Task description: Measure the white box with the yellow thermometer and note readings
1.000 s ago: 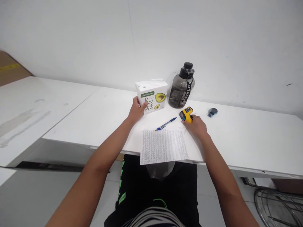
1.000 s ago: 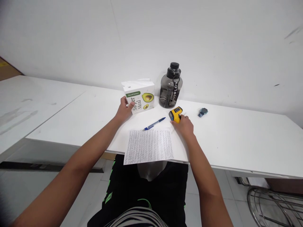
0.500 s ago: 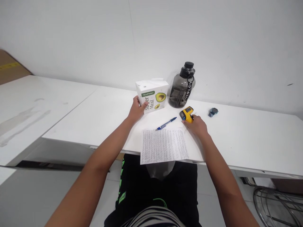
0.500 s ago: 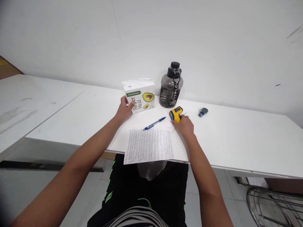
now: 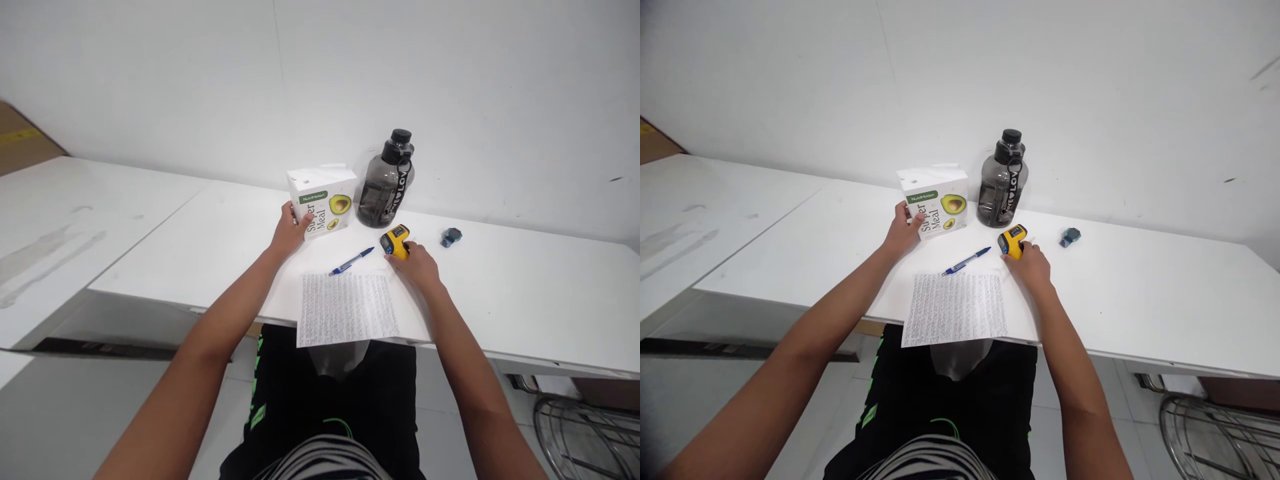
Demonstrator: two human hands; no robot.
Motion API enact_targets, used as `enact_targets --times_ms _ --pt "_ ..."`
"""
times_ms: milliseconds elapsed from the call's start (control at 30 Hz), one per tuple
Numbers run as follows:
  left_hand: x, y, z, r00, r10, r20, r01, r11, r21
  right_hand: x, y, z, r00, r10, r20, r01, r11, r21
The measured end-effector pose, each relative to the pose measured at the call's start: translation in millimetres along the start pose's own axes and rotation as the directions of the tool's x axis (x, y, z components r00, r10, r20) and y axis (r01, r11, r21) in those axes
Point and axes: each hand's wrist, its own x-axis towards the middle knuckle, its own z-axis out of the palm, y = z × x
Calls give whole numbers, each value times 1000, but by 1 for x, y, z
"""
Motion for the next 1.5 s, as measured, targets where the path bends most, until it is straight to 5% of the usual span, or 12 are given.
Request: enact_targets --times_ms 500,600,667,767,867,967,1167,1500 --pt "1 -1 0 1000 -13 7 13 1000 4 2 3 1 1000 -20 -13 21 1000 17" --pt "0 -1 1 1000 -6 -4 6 999 -43 1 4 0 997 -79 3 77 985 156" --pt "0 -1 4 999 -15 -38 11 994 -105 -3 -1 1 977 -200 77 156 911 383" --pt "-1 2 6 985 -74 -155 34 969 -245 -16 -14 5 873 -476 108 266 648 714" --pt "-5 12 8 965 -126 -229 27 921 -388 -28 -25 11 785 -619 -4 360 451 816" --pt "-14 26 10 981 -104 -167 16 890 -456 -33 -29 15 750 -657 -78 416 377 828" --pt "-29 38 17 998 69 -12 -67 896 -439 -31 -26 15 773 -622 -123 430 371 823" --pt "-32 37 13 984 180 12 -166 930 -329 -35 -29 12 780 -616 -109 451 433 781"
